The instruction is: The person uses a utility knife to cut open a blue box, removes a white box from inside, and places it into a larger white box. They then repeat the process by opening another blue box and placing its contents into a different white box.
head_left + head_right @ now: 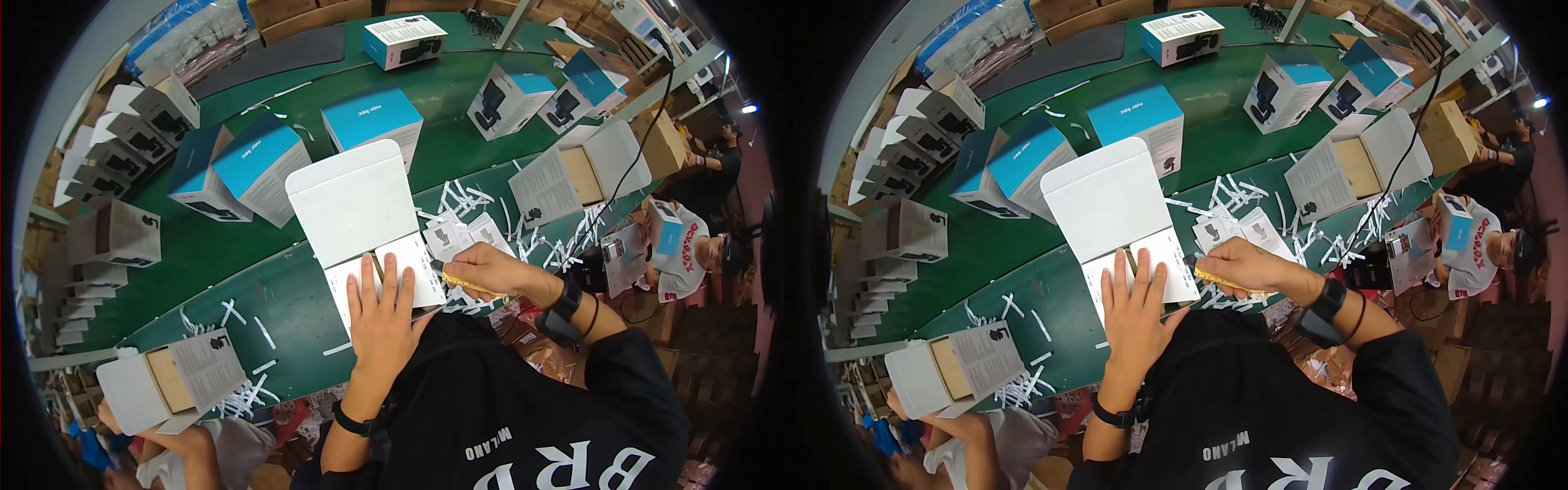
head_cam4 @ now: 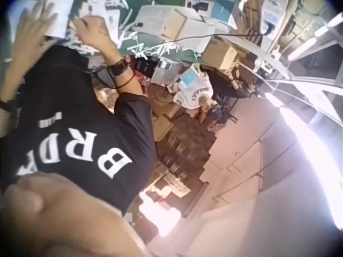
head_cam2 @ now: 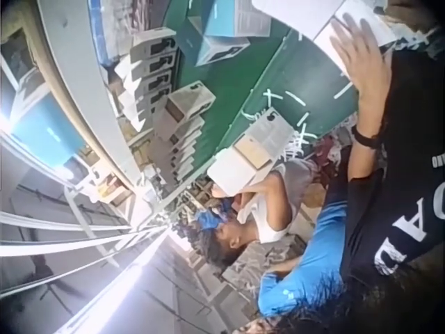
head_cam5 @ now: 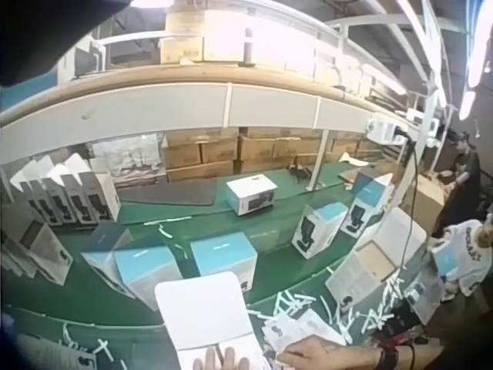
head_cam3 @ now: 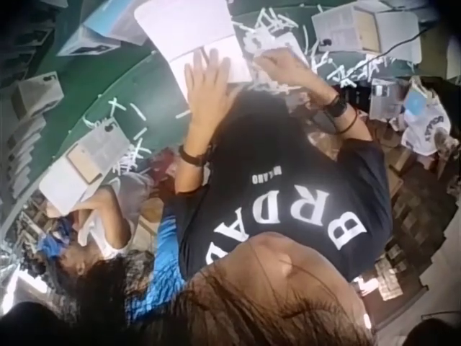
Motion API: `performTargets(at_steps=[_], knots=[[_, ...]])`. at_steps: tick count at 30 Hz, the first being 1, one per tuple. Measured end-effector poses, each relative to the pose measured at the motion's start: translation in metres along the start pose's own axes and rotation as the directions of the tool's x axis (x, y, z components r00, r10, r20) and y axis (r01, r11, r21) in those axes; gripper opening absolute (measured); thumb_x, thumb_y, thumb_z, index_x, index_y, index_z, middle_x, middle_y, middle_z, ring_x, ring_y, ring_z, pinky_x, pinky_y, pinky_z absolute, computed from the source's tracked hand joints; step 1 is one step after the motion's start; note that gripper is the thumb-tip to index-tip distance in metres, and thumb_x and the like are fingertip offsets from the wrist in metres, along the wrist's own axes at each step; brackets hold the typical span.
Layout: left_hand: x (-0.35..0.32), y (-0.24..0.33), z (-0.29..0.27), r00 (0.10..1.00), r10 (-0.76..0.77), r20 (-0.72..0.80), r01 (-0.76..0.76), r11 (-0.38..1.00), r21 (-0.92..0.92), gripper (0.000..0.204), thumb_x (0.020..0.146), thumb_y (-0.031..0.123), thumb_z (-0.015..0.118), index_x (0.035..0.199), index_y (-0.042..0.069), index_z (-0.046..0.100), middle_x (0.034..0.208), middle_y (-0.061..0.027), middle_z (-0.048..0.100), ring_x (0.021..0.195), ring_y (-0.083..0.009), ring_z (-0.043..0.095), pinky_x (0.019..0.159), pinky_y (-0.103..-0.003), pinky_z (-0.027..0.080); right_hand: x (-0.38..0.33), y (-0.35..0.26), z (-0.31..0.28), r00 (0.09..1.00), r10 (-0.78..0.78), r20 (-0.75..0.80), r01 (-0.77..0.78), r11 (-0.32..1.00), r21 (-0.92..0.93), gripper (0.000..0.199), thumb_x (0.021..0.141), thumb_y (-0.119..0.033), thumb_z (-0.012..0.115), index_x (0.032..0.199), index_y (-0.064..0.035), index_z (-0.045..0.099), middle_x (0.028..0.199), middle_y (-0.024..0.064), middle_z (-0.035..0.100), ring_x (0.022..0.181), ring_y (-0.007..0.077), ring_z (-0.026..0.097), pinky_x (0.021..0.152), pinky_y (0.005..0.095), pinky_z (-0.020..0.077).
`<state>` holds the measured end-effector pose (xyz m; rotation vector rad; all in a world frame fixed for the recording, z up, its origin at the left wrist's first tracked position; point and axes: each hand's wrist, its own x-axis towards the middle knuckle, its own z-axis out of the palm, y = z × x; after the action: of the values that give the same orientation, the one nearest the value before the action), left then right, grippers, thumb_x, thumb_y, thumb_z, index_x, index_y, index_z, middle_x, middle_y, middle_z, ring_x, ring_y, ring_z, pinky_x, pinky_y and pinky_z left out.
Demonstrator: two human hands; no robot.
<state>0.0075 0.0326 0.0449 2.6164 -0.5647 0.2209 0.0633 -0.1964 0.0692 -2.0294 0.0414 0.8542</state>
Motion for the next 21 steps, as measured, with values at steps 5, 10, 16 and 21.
performTargets(at_steps=[5,10,16,21], knots=[[-0.001,0.001,0.002,0.999,-0.011,-0.033,0.009,0.999,-0.051,0.073,0.067,0.032,0.089,0.130,0.005,0.063,0.152,-0.0158,0.047,0.145,-0.0427,0.036,0.116,-0.059,0.028,0.002,-0.006,0.006,0.901,-0.426,-0.076,0.339,0.805,-0.486,0.038,0.101,-0.032,0.060,0.077,-0.0021,0.066,0.057,0.0073,0.059,0.048,0.0149,0.059,0.047,0.0319,0.0453],[-0.010,-0.005,0.015,0.992,0.006,-0.127,-0.016,0.997,-0.080,0.074,0.064,0.031,0.090,0.127,0.002,0.064,0.151,-0.0150,0.049,0.142,-0.0428,0.040,0.115,-0.059,0.030,0.007,-0.004,0.012,0.755,-0.654,-0.053,0.436,0.560,-0.705,0.046,0.097,-0.041,0.066,0.069,-0.0045,0.064,0.057,0.0060,0.059,0.048,0.0148,0.057,0.049,0.0346,0.0463],[-0.009,-0.004,0.020,0.988,0.036,-0.150,-0.040,0.999,-0.023,0.065,0.069,0.028,0.086,0.123,-0.002,0.065,0.146,-0.0180,0.054,0.140,-0.0415,0.044,0.115,-0.058,0.032,-0.019,0.016,-0.072,0.819,-0.240,0.522,0.526,0.679,-0.513,0.052,0.079,-0.056,0.079,0.079,-0.0054,0.066,0.064,0.0100,0.063,0.061,0.0292,0.063,0.056,0.0374,0.0472],[0.004,0.017,0.017,0.996,0.071,-0.048,-0.059,0.973,0.223,0.045,0.081,0.023,0.075,0.117,-0.003,0.068,0.133,-0.0204,0.062,0.133,-0.0391,0.052,0.113,-0.055,0.037,-0.010,-0.017,-0.079,0.904,-0.427,-0.006,0.293,0.631,-0.718,0.038,0.085,-0.037,0.076,0.102,-0.0051,0.065,0.080,0.0145,0.067,0.074,0.0324,0.068,0.065,0.0349,0.0518]])
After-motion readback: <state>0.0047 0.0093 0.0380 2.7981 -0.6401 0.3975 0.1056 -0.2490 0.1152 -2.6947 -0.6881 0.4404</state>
